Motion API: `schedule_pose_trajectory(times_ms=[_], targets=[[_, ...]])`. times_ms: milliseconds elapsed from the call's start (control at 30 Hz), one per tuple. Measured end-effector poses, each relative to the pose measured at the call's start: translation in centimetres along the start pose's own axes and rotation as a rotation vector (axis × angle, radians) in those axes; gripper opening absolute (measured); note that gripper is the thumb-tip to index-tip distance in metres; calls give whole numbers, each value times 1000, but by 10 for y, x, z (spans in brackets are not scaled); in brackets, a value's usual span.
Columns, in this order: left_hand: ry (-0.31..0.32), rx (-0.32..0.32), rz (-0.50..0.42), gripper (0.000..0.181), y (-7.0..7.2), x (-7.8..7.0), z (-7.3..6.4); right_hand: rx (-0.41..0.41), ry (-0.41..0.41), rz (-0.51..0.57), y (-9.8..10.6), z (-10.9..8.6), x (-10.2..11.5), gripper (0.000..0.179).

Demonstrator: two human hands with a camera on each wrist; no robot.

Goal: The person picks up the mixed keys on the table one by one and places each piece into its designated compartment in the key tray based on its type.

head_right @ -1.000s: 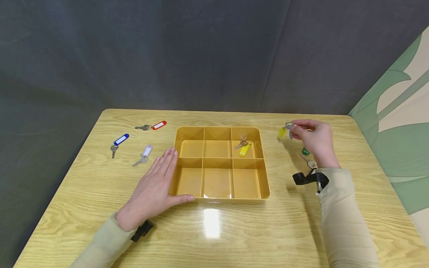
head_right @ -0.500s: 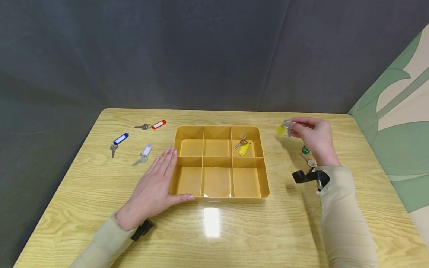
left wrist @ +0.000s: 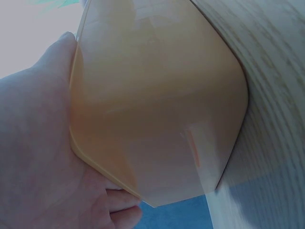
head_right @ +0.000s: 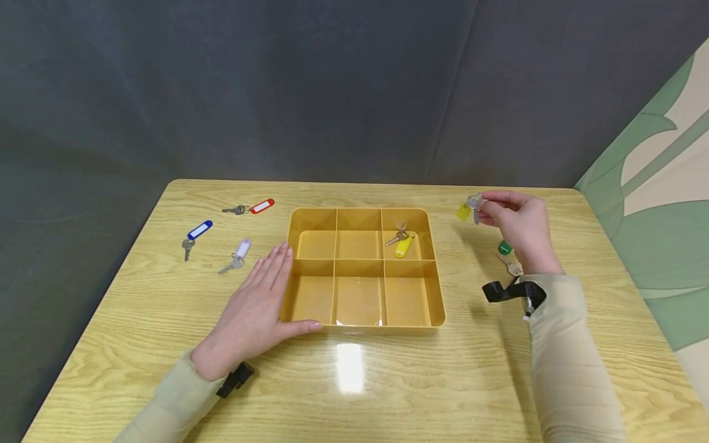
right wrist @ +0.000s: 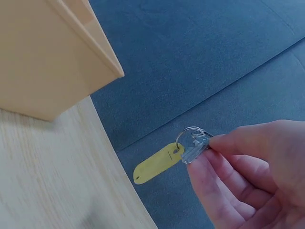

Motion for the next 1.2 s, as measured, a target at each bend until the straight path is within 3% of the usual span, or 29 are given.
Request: schedule_pose_trajectory(times_ms=[233, 667, 1200], targets=[[-4, -17, 6, 130, 0, 0, 0, -12, -7, 50, -1, -2, 3, 41], [-2, -16, 4, 130, -1, 0, 0, -18, 2, -29, -2, -4, 12, 45], [9, 1, -4, 129, -1, 0, -1, -23, 38, 36, -6, -10, 26, 39]])
Point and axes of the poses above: each hand's wrist, its own z-axis towards the middle knuckle, its own y-axis out of the back of the hand, x = y × z, the point moved 5 cm from there along z, towards the middle knuckle, and after that the axes turned 11 degrees about -z, right-handed, at the moved point
